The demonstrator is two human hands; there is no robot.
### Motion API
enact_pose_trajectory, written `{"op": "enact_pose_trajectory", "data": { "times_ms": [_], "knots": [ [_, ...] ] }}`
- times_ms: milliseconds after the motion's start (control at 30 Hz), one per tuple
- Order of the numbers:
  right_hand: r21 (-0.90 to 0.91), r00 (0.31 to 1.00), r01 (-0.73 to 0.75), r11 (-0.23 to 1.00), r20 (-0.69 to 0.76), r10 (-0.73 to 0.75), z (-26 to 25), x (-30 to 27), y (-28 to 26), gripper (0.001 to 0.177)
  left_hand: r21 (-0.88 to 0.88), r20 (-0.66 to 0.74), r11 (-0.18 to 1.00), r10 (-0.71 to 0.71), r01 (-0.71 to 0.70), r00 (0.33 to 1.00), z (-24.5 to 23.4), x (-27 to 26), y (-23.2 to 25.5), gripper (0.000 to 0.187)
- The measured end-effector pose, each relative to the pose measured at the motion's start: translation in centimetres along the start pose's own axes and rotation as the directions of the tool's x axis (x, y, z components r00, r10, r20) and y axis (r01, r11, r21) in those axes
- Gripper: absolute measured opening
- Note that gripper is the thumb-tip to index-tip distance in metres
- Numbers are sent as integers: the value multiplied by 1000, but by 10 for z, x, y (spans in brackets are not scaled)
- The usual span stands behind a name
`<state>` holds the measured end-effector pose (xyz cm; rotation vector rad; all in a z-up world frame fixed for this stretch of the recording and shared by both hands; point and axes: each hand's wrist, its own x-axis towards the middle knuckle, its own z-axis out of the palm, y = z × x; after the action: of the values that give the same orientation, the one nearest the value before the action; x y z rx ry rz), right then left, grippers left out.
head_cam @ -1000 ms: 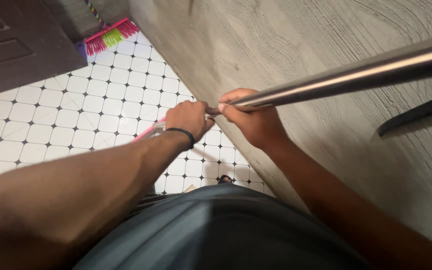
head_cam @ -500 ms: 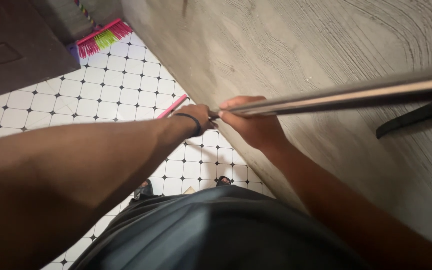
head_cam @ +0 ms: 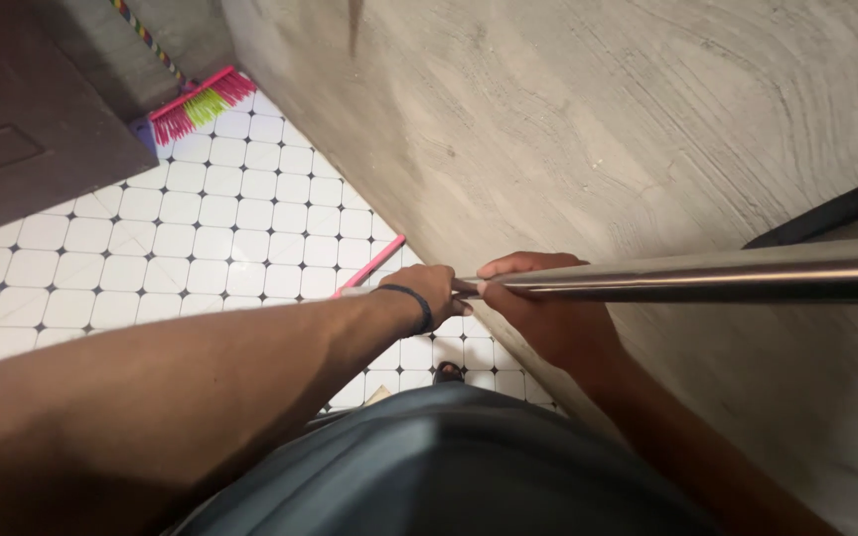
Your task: Assembling a floor squeegee by connecting a long metal pole to the squeegee head in a bathroom.
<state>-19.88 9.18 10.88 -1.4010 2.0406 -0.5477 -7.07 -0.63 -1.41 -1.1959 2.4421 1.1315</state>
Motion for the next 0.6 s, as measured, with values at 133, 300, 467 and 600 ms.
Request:
{"op": "enact_pose_trajectory", "data": {
  "times_ms": [133,300,467,600],
  "knots": [
    [107,986,161,981,-53,-157,2,11,16,20,-32,-19,998,-49,48,999,-9,-7,5,56],
    [211,932,323,923,96,-349,7,44,15,31,-198,-112,977,-108,84,988,0,13,-24,56],
    [348,974,131,928,131,-187,37,65,-18,74,-390,-195,910,-230,139,954,-10,15,-76,53],
    [514,971,169,841,59,-231,62,60,-35,100,-396,-216,902,-273,171,938,-34,16,-42,52]
  ]
}}
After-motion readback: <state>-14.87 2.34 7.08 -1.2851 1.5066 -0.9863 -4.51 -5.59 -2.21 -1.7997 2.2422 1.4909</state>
